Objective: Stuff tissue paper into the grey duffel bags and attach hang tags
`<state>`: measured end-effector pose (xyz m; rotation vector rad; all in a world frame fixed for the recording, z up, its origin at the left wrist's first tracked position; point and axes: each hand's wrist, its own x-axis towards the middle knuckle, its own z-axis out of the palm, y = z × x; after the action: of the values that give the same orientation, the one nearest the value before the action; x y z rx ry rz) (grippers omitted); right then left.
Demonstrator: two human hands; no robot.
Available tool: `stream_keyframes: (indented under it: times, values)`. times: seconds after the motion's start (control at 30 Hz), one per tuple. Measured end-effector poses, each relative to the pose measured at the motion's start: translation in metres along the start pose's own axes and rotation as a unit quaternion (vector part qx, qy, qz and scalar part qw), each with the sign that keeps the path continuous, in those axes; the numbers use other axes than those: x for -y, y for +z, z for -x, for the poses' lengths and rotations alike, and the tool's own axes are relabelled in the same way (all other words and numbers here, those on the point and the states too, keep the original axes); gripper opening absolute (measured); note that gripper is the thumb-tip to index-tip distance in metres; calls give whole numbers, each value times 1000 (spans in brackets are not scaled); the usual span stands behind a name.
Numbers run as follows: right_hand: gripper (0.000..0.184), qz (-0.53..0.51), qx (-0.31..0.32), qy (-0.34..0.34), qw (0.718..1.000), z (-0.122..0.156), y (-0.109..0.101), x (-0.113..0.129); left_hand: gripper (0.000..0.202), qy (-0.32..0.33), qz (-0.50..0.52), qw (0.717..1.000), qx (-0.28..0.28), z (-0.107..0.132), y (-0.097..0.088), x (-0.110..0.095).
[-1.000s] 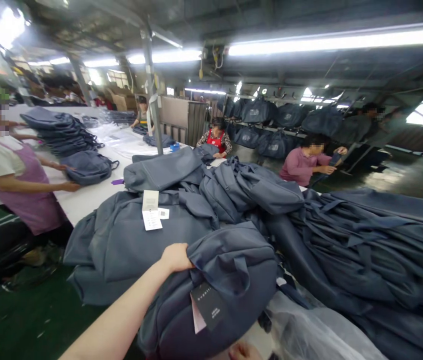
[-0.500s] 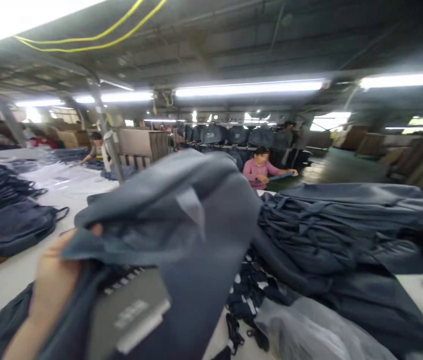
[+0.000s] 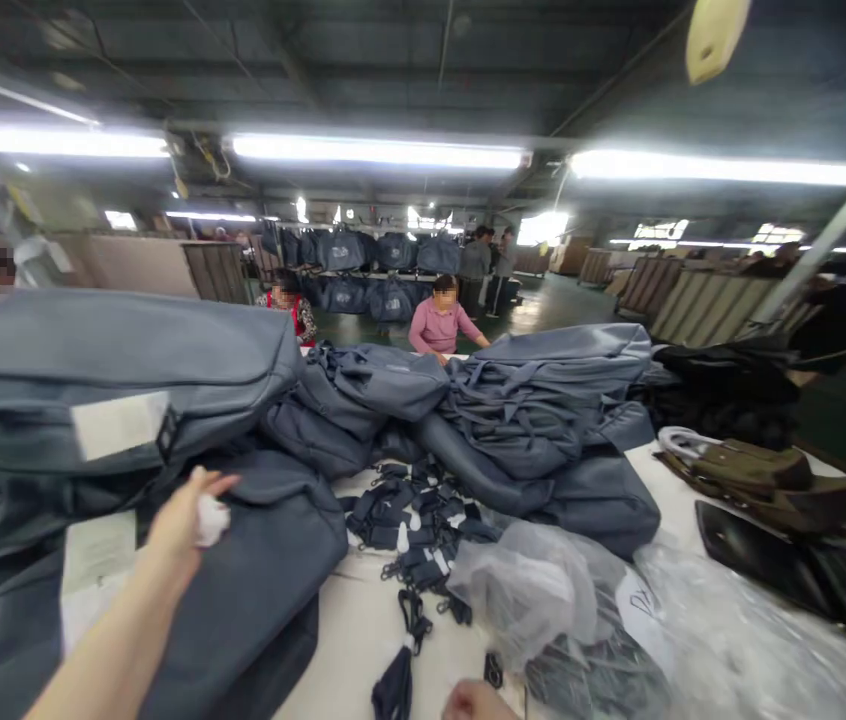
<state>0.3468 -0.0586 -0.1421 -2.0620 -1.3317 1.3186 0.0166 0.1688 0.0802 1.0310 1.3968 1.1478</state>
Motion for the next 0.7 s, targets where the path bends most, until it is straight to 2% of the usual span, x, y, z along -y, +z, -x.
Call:
stream_keyframes:
  times: [0.03,0.1,0.13,0.2,0.27,0.4,0.5,0.57,0.63,0.7]
  values:
    - [13,-2,26,5,1000,1,1,2,47,-59,25,997,42,6,9,19]
    - [11,-11,68,6,998,2,1,6,50,-161,81,973,142,24,29,60]
    - [11,-17,75,3,997,1,1,8,47,-181,91,965,165,34,39,81]
    - [14,-25,84,-7,996,-2,-1,14,43,-192,80,962,175,54,54,119]
    - [15,-25,92,-25,995,-6,-4,24,46,-193,47,965,174,74,59,147]
    - [11,14,90,-83,992,-21,-22,58,44,-235,4,947,220,109,46,191]
    - [12,57,48,-131,989,-47,-53,96,53,-258,-83,930,247,129,30,225]
    - [16,77,8,-159,984,-72,-80,125,51,-228,-179,922,259,138,21,245]
    - [20,96,-32,-186,977,-103,-109,158,41,-181,-244,913,273,144,14,261]
    - [24,151,-112,-234,954,-136,-138,194,28,-149,-271,908,284,148,10,274]
